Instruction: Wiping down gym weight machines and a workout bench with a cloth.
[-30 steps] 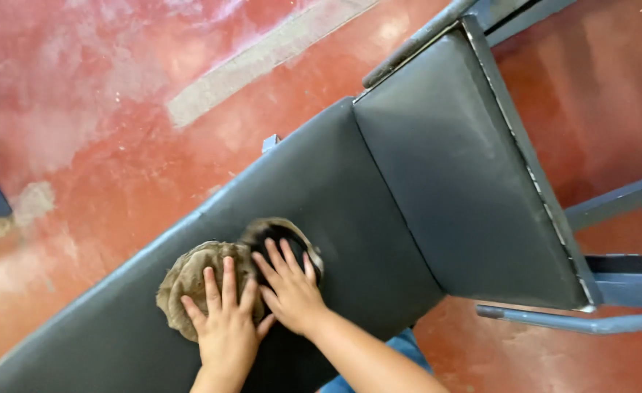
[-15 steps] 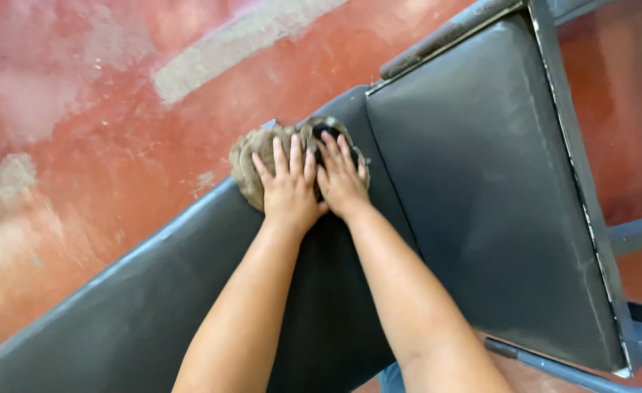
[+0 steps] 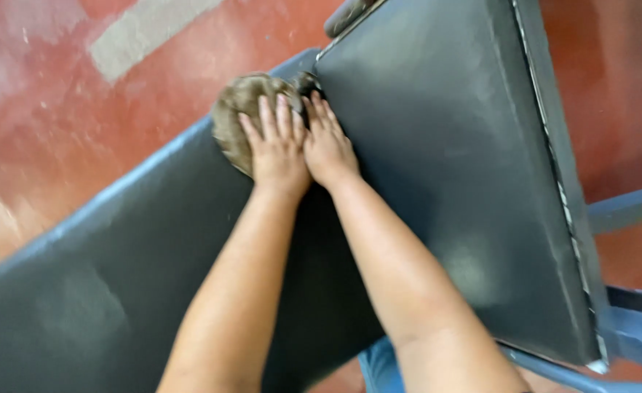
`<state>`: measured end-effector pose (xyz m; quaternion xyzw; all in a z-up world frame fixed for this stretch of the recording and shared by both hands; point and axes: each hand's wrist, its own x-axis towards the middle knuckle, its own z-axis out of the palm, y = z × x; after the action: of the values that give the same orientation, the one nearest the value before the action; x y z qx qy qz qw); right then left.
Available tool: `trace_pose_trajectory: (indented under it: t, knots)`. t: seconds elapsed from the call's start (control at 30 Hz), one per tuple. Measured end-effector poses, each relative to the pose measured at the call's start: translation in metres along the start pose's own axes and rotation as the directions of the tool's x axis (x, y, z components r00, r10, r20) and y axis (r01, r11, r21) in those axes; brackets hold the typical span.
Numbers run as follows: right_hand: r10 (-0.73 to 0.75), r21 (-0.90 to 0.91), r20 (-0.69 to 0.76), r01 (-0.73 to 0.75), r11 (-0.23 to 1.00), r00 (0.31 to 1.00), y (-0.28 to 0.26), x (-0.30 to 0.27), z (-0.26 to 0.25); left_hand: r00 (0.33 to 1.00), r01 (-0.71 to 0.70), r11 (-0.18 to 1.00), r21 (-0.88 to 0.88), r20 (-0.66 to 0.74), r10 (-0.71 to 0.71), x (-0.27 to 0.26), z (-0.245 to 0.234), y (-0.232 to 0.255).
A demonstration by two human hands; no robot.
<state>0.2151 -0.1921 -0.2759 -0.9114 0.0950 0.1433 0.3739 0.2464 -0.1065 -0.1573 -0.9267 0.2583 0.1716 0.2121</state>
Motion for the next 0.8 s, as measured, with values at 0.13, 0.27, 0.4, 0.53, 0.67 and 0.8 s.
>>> trace_pose_trajectory:
  t: [0.13,0.27,0.4,0.53,0.67,0.8]
  knots:
    - [-0.103,0.089,-0.007,0.103,0.991,0.995,0.021,-0.088,-0.011,0.995,-0.014,0.999,0.051,0.099,0.009,-0.068,-0.010,0.052]
    - [0.062,0.110,0.114,-0.074,0.991,0.992,0.056,-0.199,0.001,0.967,-0.186,0.981,-0.047,0.169,0.191,-0.149,-0.005,0.101]
    - [0.154,0.084,0.203,-0.174,0.981,0.967,0.081,-0.326,0.004,0.960,-0.232,0.964,-0.130,0.131,0.248,-0.243,0.037,0.172]
    - [0.165,0.197,0.273,-0.223,0.955,0.948,0.171,-0.462,0.045,0.956,-0.259,0.897,-0.358,0.034,0.290,-0.342,0.086,0.249]
    - [0.307,0.038,0.271,-0.329,0.944,0.912,0.162,-0.523,-0.036,0.989,-0.082,0.835,-0.544,-0.149,0.000,-0.414,0.098,0.287]
    - [-0.033,-0.144,0.154,0.055,0.988,0.988,0.066,-0.526,-0.188,0.950,0.273,0.571,-0.775,0.125,-0.285,-0.469,0.006,0.291]
